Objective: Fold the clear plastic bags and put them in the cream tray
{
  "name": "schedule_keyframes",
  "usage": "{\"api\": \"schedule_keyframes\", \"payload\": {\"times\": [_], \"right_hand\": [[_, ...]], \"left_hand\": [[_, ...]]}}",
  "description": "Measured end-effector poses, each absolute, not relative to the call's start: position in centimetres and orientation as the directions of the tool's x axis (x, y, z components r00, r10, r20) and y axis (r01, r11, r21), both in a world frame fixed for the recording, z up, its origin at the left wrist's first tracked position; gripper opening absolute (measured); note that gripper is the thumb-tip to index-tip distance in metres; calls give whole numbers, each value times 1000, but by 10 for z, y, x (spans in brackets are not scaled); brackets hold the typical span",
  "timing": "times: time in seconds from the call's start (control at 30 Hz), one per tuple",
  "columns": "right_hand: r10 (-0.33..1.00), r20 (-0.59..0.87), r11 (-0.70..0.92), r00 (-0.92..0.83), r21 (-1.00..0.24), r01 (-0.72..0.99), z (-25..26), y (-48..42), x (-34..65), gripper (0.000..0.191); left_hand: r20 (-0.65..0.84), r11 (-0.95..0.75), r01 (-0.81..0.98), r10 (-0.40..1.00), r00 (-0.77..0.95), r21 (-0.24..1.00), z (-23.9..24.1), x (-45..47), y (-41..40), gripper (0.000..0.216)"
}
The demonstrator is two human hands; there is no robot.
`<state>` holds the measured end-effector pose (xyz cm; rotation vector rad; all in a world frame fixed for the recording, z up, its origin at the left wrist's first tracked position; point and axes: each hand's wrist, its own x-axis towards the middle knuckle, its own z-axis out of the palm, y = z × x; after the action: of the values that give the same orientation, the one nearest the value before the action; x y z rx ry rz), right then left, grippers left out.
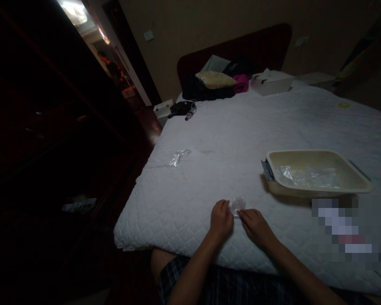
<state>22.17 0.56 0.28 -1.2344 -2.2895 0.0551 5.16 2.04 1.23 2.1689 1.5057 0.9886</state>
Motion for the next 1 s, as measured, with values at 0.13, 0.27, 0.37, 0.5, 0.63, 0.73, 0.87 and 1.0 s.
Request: {"api": "schedule_keyframes", "payload": {"times": [0.13, 0.27, 0.37, 0.5, 0.63, 0.73, 0.87, 1.0], "right_hand": [[816, 415, 567, -403, -435, 700, 7, 5, 226, 27], [920, 317, 387, -229, -657, 647, 23, 2, 232, 25], [980, 195, 184, -39, -817, 547, 39, 5, 238, 33], [993, 48, 11, 107, -947, 321, 54, 16, 252, 44], [993, -50, -67, 102, -982, 175, 66, 23, 267, 40], [984, -69, -91, 166, -988, 128, 77, 22, 277, 39], [958, -74, -107, 278, -989, 105, 86, 17, 292, 42], [945, -83, -122, 318, -987, 106, 86, 13, 305, 45]], "left_hand": [[452, -611, 548, 791, 412, 571, 14, 46, 15, 46], [394, -457, 420, 889, 234, 784, 16, 57, 17, 19], [277, -292, 240, 956, 94, 926, 23, 74, 23, 4], [-18, 22, -43, 997, 80, 999, 39, 96, 30, 17], [-154, 172, -180, 982, 111, 968, 57, 113, 33, 32], [-240, 266, -222, 961, 137, 938, 65, 126, 32, 40], [-272, 322, -298, 942, 198, 898, 62, 145, 30, 54], [-261, 329, -325, 936, 237, 887, 56, 163, 30, 56]]}}
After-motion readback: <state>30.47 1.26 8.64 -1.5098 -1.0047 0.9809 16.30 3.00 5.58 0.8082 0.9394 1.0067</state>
